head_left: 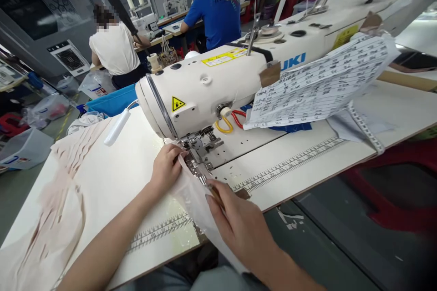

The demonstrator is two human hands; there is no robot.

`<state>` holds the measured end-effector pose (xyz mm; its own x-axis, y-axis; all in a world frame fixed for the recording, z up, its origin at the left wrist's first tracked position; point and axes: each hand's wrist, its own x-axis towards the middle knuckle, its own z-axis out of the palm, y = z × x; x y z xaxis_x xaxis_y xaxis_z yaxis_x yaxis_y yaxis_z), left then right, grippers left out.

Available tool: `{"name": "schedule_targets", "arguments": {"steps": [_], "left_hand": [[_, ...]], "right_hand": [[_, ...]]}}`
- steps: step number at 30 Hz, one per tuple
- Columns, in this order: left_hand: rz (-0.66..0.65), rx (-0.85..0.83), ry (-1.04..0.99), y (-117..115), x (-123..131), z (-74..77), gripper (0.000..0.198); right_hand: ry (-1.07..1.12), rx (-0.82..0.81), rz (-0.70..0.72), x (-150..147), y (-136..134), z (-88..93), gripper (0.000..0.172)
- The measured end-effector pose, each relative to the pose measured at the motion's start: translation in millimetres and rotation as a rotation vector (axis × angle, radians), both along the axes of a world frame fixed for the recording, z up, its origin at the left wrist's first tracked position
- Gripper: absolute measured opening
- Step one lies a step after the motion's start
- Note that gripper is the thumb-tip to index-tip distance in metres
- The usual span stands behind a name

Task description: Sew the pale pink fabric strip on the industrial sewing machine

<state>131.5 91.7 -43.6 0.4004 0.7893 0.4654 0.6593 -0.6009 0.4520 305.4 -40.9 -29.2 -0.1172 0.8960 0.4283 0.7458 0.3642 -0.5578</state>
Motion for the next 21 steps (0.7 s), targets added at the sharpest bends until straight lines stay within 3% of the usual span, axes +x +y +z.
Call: {"name": "schedule_targets", "arguments": {"steps": [6,21], "left_hand": [[-0.031,-0.219,-0.207,5,-4,3.5,0.015],[-0.02,-0.263,-0.212,7,-4,1.1,0.012]], "right_hand": [[-0.172,0.053,-0.134,3,28,-15.6,0.027],[-0.257,0.011,-0.127,-4,40,-18.4,0.027]]}}
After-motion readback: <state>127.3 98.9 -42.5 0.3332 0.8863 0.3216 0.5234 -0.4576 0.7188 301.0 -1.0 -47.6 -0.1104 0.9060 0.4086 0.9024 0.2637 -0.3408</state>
